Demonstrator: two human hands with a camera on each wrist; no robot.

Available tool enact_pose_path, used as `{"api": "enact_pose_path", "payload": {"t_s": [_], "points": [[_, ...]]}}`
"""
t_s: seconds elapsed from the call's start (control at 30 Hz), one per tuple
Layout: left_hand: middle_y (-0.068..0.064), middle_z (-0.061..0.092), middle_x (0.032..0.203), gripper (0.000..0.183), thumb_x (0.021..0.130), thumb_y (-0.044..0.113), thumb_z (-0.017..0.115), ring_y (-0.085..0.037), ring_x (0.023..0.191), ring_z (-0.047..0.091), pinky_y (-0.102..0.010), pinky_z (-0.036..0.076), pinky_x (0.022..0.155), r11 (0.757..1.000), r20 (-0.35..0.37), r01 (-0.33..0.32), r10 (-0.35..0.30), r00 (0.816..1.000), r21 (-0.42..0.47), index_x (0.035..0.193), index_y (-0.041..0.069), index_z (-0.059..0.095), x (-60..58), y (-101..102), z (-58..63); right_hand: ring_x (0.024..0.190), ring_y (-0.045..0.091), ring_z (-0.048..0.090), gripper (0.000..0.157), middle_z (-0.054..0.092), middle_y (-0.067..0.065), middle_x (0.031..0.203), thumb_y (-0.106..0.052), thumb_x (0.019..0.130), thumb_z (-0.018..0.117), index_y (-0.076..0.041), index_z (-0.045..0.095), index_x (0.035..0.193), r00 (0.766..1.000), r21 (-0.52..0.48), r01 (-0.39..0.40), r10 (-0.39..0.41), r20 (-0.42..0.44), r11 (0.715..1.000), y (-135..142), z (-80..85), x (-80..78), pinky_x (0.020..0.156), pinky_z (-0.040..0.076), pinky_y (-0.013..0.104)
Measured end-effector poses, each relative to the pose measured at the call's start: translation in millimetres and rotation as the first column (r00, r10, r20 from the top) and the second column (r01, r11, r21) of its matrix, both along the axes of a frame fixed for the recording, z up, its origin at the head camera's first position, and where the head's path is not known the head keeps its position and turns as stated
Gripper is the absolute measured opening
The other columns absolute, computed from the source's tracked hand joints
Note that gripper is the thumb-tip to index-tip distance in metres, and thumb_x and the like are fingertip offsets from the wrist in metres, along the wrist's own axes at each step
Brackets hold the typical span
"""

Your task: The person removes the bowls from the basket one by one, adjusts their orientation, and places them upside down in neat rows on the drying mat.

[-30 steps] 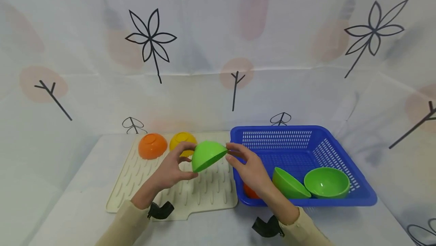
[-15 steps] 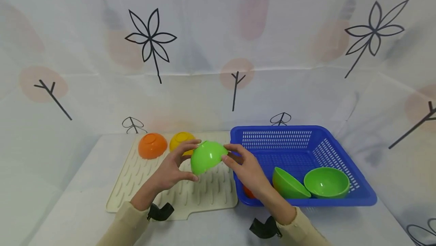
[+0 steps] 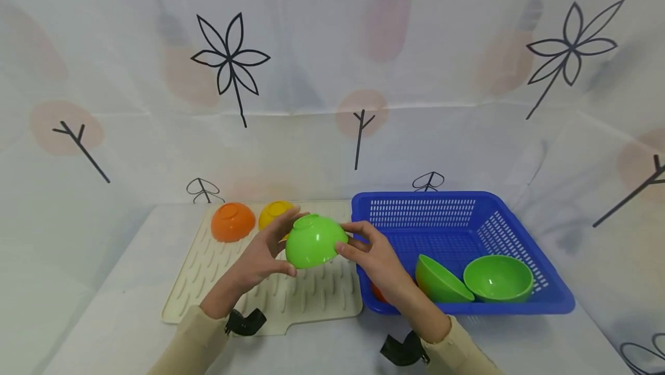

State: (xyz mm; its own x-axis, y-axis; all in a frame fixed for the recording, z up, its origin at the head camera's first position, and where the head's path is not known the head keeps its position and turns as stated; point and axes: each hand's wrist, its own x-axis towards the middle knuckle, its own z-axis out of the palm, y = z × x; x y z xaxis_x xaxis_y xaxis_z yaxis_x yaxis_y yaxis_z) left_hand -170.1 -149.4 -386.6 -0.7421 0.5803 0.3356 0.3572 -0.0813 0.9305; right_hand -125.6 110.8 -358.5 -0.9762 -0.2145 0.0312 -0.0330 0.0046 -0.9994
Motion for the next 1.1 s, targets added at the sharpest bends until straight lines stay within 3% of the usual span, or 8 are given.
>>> {"api": "enact_pose_path", "payload": {"t_s": [0.13, 0.27, 0.57, 0.77, 0.9, 1.1], "points": [[-0.009, 0.031, 0.159, 0.107, 0.075, 0.042, 0.086, -0.03, 0.141, 0.035, -0.04, 0.036, 0.112, 0.999, 0.085, 0.028, -0.026, 0.996, -0.024, 0.158, 0.012, 0.026, -0.5, -1.3, -1.4, 0.135, 0.031, 0.047, 0.052, 0.045, 0.016, 0.146, -0.019, 0.092, 0.072, -0.004, 0.051, 0.138, 0.999, -0.038, -0.034, 0.035, 0.007, 0.999, 0.1, -1.3, 0.2, 0.105, 0.044, 0.047], [-0.007, 0.032, 0.159, 0.106, 0.076, 0.04, 0.087, -0.031, 0.138, 0.037, -0.047, 0.036, 0.112, 0.997, 0.104, 0.045, -0.038, 0.994, -0.06, 0.158, 0.014, 0.025, -0.2, -2.5, -3.1, 0.14, 0.029, 0.041, 0.055, 0.042, 0.013, 0.15, -0.016, 0.092, 0.072, -0.006, 0.05, 0.141, 0.998, -0.054, -0.066, 0.066, -0.003, 0.996, -0.2, -3.6, 0.2, 0.107, 0.041, 0.046], [-0.001, 0.037, 0.155, 0.098, 0.076, 0.023, 0.089, -0.028, 0.138, 0.039, -0.059, 0.03, 0.112, 0.99, 0.051, -0.031, 0.038, 0.998, -0.134, 0.156, 0.023, 0.032, 1.8, -4.5, -1.2, 0.135, 0.038, 0.045, 0.058, 0.044, 0.017, 0.151, -0.015, 0.095, 0.069, -0.002, 0.046, 0.146, 0.994, 0.073, -0.027, 0.034, -0.108, 0.997, -6.7, -5.8, 4.7, 0.099, 0.048, 0.042], [-0.001, 0.04, 0.153, 0.096, 0.076, 0.017, 0.089, -0.027, 0.138, 0.04, -0.06, 0.029, 0.113, 0.98, -0.03, -0.085, 0.081, 0.996, -0.179, 0.154, 0.023, 0.035, 1.2, -6.2, -3.5, 0.138, 0.036, 0.041, 0.058, 0.041, 0.018, 0.152, -0.005, 0.094, 0.067, 0.003, 0.044, 0.146, 0.975, 0.11, 0.045, -0.02, -0.221, 0.993, -19.0, -9.6, 10.8, 0.104, 0.043, 0.043], [0.0, 0.042, 0.152, 0.096, 0.073, 0.016, 0.09, -0.028, 0.137, 0.042, -0.059, 0.03, 0.113, 0.967, -0.076, -0.14, 0.127, 0.989, -0.214, 0.153, 0.025, 0.037, 0.7, -7.3, -4.4, 0.142, 0.035, 0.035, 0.06, 0.036, 0.02, 0.154, -0.001, 0.093, 0.067, 0.005, 0.041, 0.147, 0.958, 0.193, 0.108, -0.051, -0.281, 0.975, -31.4, -12.9, 12.3, 0.106, 0.04, 0.046], [-0.003, 0.043, 0.151, 0.098, 0.071, 0.02, 0.092, -0.031, 0.139, 0.04, -0.059, 0.028, 0.113, 0.934, -0.094, -0.235, 0.218, 0.971, -0.27, 0.152, 0.022, 0.037, -2.3, -10.2, -7.9, 0.145, 0.036, 0.028, 0.066, 0.021, 0.022, 0.16, -0.004, 0.097, 0.063, 0.007, 0.029, 0.152, 0.956, 0.267, 0.138, -0.057, -0.288, 0.954, -51.4, -20.6, 11.9, 0.11, 0.035, 0.048]]}}
